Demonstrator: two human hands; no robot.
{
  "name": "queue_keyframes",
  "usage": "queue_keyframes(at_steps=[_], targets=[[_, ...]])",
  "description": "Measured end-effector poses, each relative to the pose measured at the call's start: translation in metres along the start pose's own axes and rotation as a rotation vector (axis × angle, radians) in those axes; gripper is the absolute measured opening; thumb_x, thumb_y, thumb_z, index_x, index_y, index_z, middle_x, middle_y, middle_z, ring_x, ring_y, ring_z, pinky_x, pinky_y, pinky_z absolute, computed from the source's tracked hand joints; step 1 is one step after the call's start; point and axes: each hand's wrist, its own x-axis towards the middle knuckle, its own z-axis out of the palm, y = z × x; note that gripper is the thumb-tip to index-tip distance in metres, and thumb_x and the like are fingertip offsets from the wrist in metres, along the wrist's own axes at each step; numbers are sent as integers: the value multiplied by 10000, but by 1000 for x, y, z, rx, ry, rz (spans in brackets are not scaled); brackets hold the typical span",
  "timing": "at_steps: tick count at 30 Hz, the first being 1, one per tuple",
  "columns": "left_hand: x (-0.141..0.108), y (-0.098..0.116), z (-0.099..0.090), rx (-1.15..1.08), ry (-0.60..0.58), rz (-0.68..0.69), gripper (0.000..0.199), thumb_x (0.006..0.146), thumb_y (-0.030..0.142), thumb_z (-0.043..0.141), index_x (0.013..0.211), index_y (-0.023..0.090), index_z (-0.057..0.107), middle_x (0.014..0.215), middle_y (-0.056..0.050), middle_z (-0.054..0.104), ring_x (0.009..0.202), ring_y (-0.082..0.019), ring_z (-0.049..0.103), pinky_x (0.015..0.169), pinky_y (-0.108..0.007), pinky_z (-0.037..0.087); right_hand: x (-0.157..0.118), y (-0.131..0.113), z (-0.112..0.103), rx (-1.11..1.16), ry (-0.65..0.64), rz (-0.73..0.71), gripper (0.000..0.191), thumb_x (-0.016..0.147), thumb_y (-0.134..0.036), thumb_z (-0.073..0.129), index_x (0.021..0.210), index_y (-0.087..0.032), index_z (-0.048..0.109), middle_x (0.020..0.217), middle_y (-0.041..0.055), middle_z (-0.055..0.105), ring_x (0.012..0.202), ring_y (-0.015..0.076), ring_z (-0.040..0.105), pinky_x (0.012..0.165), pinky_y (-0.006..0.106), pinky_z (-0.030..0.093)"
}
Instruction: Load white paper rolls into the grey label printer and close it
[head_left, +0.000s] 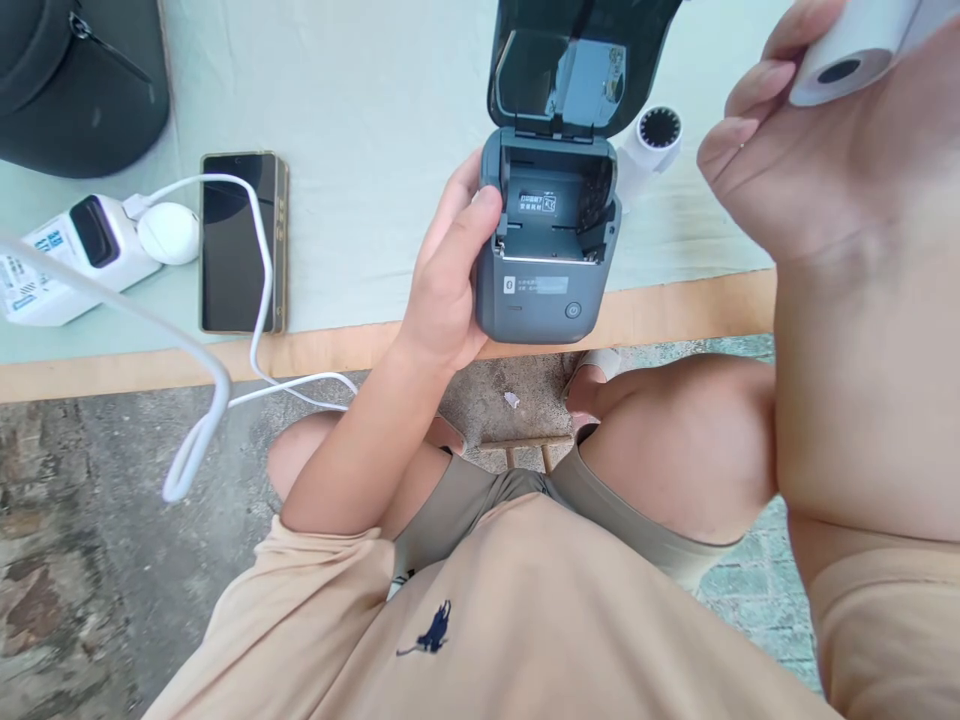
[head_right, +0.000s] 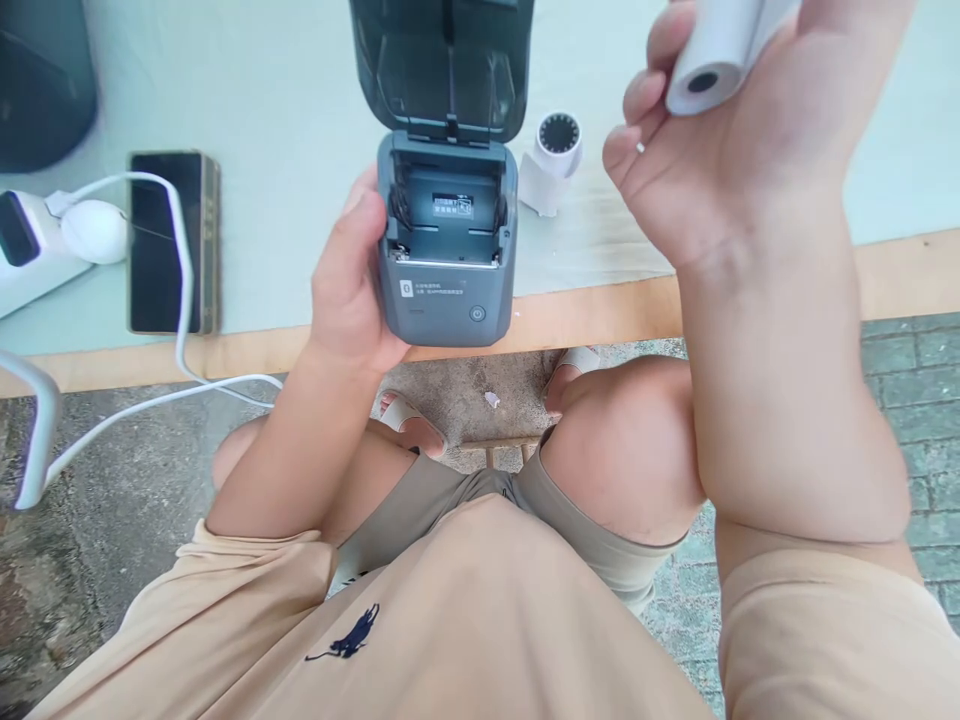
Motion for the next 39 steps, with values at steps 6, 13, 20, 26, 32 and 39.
queue_keyframes(at_steps=[6, 13, 20, 26, 32, 39], targets=[[2, -1, -2, -7, -16, 2, 206, 811, 238, 320, 964, 258, 456, 975, -43, 551, 892, -204, 558, 860, -392, 435, 6, 7, 11, 157, 300, 241, 249, 745, -355, 421, 947, -209, 411, 1045, -8, 460, 746, 17, 455, 490, 155, 287], [1, -1, -3, -43, -11, -21, 192, 803, 254, 353, 937, 270, 491, 969, -21, 556, 905, -195, 564, 856, -374, 441, 0, 17, 8, -342, 198, -82, 296, 657, -222, 571, 937, -217, 474, 865, -5, 527, 684, 18, 405, 607, 184, 337], [1, -2, -5, -65, -28, -10, 194, 811, 236, 358, 971, 249, 466, 982, -39, 540, 949, -194, 552, 833, -338, 446, -3, 20, 5, -560, 77, -34, 481, 633, -54, 432, 1076, -237, 463, 949, -15, 519, 669, -1, 375, 554, 167, 283], [0, 1, -6, -17, -37, -36, 199, 812, 253, 355, 985, 260, 455, 1020, -32, 538, 954, -199, 553, 895, -369, 431, -23, -12, 12, -571, 241, -225, 476, 642, -25, 404, 1092, -169, 466, 1069, 27, 488, 943, 99, 502, 670, 212, 352], [-1, -1, -4, -25, -33, -2, 212, 825, 229, 331, 1011, 218, 434, 982, -38, 528, 990, -185, 542, 902, -351, 421, -29, -18, 30, -826, -222, -179, 522, 698, -189, 479, 1203, -207, 353, 1162, 77, 397, 1034, 151, 456, 651, 222, 384], [0, -1, -5, -19, -13, -14, 193, 809, 245, 362, 974, 260, 462, 1013, -27, 540, 966, -181, 546, 867, -311, 438, -21, -8, 31, -835, -176, -151, 492, 693, -345, 556, 1145, -247, 389, 893, 7, 513, 710, 39, 438, 651, 216, 359]])
